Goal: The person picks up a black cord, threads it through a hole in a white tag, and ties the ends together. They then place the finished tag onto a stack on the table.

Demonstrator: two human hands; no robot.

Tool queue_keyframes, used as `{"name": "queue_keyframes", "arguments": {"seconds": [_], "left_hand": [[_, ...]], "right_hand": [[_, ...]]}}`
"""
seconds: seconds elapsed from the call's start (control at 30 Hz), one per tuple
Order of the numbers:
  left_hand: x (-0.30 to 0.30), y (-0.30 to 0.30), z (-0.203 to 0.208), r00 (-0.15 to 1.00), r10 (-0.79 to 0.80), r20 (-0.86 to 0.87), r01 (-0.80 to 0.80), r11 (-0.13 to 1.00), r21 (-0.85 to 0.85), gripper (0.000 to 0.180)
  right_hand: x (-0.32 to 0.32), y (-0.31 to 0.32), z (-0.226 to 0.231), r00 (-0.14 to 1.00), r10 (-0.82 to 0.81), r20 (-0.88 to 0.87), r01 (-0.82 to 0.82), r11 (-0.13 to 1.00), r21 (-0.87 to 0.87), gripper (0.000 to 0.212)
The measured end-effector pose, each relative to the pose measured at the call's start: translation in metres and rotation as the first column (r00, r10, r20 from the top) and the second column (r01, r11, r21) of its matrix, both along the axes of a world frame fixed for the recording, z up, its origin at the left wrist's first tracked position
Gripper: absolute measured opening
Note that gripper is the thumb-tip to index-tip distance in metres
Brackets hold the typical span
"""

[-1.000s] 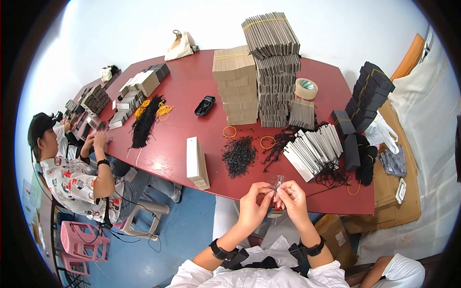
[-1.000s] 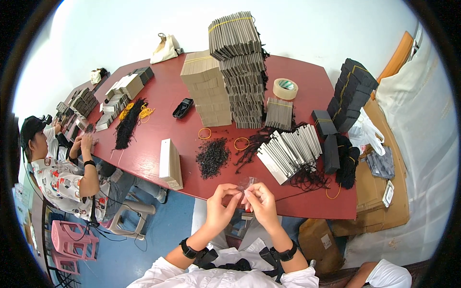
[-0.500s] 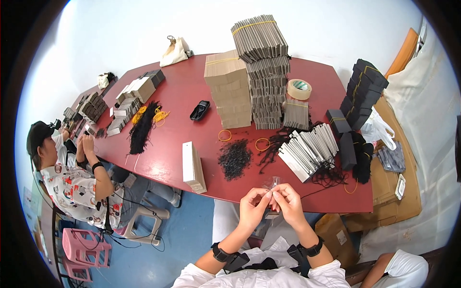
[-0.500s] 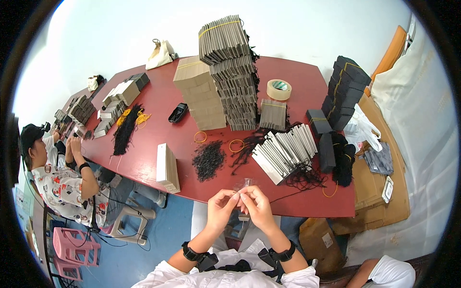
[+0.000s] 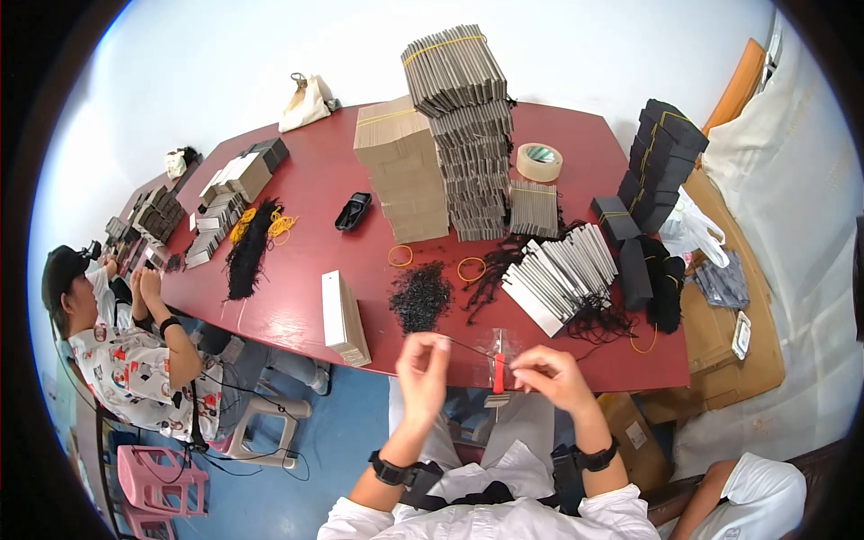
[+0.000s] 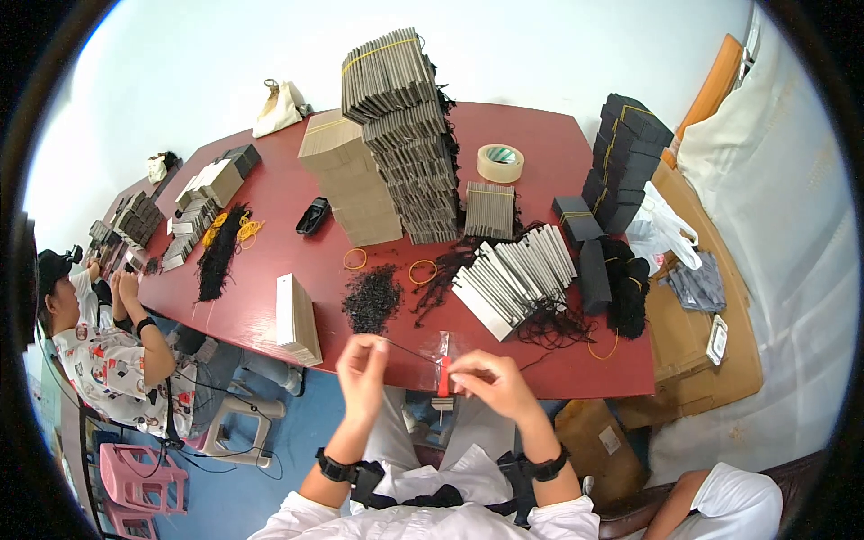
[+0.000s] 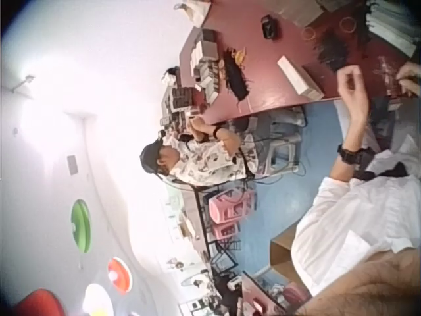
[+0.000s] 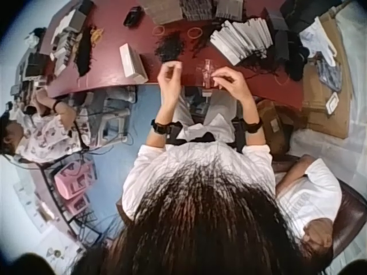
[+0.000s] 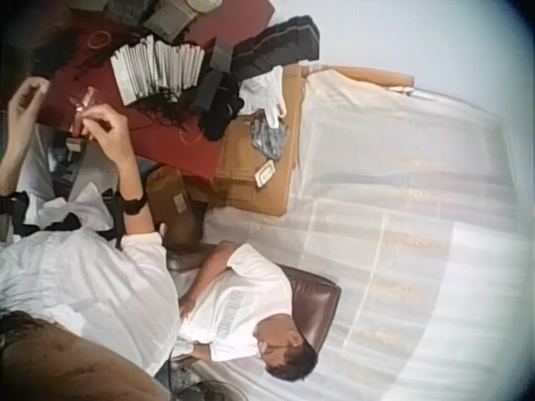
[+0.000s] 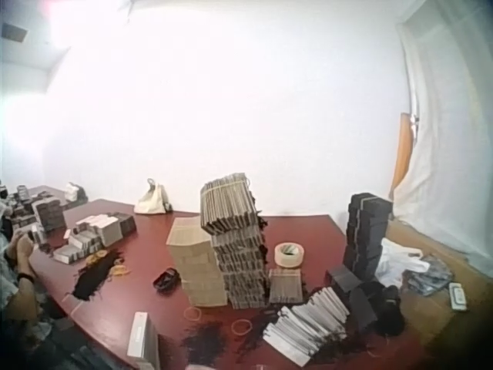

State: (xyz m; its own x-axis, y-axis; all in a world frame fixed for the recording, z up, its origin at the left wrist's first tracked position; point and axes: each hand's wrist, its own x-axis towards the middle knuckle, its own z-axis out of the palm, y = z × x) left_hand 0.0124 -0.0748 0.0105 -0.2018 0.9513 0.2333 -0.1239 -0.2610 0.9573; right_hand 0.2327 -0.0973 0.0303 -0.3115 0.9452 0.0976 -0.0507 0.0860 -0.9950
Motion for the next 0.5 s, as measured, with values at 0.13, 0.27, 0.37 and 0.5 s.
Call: {"name": "queue_keyframes", "arguments": {"seconds": [0.13, 0.27, 0.37, 0.5], "left_hand": [[-0.028, 0.027, 0.005, 0.877, 0.246, -0.412, -0.179, 0.964, 0.195, 0.003], [-0.017, 0.007, 0.035, 0.855, -0.061, -0.516, 0.196, 0.958, 0.212, 0.005], [-0.004, -0.020, 0.045, 0.798, -0.592, 0.112, 0.602, 0.790, -0.117, 0.006], [0.008, -0.023, 0.033, 0.703, -0.586, 0.402, 0.685, 0.710, -0.163, 0.009]], "right_hand": [[0.027, 0.008, 0.033, 0.984, 0.040, 0.175, -0.082, 0.968, 0.239, 0.012], [0.012, 0.012, 0.058, 0.884, -0.133, 0.448, -0.036, 0.936, 0.349, 0.008], [-0.005, 0.016, 0.068, 0.762, -0.304, 0.572, -0.063, 0.845, 0.532, 0.008], [-0.017, 0.009, 0.061, 0.779, -0.314, 0.542, -0.050, 0.831, 0.555, 0.012]]}}
